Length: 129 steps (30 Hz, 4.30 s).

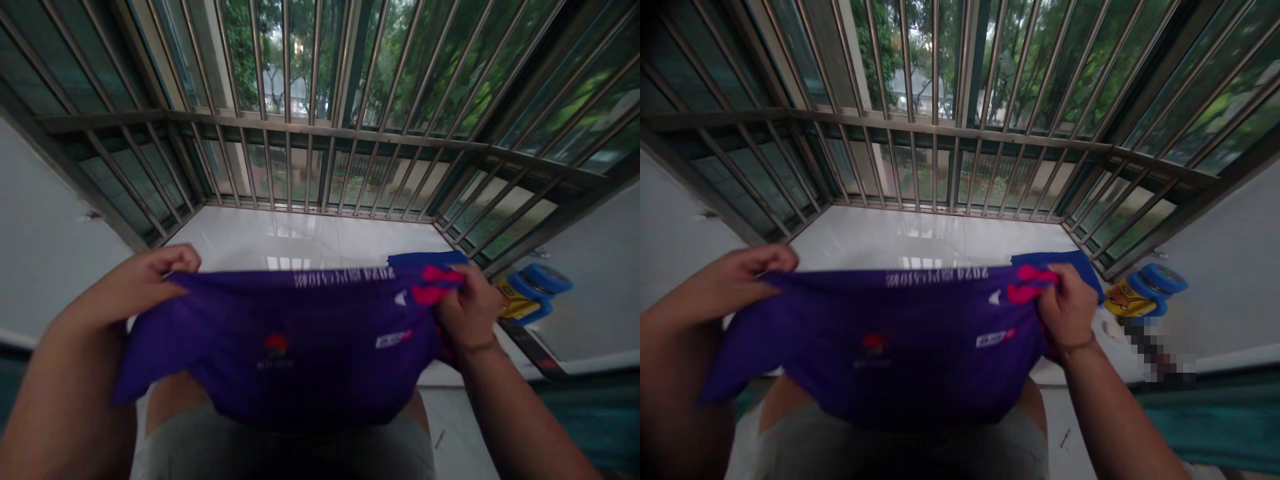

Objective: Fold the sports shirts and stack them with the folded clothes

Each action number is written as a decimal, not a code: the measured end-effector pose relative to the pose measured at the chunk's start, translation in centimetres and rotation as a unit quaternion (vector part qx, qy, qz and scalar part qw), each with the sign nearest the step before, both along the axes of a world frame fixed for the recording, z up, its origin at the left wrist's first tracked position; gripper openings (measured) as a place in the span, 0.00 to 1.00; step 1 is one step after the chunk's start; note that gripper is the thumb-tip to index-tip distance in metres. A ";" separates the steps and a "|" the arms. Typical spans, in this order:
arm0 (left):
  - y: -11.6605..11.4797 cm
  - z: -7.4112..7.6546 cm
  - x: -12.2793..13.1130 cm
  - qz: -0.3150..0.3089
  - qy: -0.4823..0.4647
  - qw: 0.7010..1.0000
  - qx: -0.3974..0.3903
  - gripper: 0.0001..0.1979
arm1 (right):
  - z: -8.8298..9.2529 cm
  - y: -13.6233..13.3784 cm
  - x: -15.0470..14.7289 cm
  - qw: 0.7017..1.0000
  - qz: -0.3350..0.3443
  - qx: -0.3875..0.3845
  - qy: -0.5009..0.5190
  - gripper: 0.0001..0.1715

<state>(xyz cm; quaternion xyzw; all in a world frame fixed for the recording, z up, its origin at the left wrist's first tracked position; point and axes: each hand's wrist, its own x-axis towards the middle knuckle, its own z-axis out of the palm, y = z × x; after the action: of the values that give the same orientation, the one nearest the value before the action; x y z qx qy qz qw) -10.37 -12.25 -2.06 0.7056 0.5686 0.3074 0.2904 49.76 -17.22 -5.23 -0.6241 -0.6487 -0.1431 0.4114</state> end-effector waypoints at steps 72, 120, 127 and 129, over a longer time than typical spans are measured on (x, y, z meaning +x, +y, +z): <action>1.6 -24.3 -3.8 0.277 0.390 0.865 -0.153 0.43 | -19.0 3.1 -18.8 0.905 0.136 -0.382 -0.128 0.36; 12.5 -25.6 21.7 -0.058 0.160 0.984 0.057 0.28 | -17.4 -7.9 -11.6 0.884 0.347 -0.263 -0.173 0.15; 12.1 -25.2 21.9 -0.056 0.147 0.985 0.070 0.30 | -16.5 -9.9 -9.8 0.937 0.308 -0.150 -0.064 0.17; 12.1 -25.1 21.8 -0.057 0.146 0.985 0.074 0.30 | -16.2 -10.1 -9.7 0.937 0.311 -0.143 -0.073 0.15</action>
<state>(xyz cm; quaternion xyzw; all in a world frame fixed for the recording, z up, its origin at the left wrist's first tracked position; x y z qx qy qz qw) 11.48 -0.18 -27.19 0.7939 0.5393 0.2248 0.1684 40.02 -27.35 -21.43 -0.4312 -0.8523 0.0414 0.2931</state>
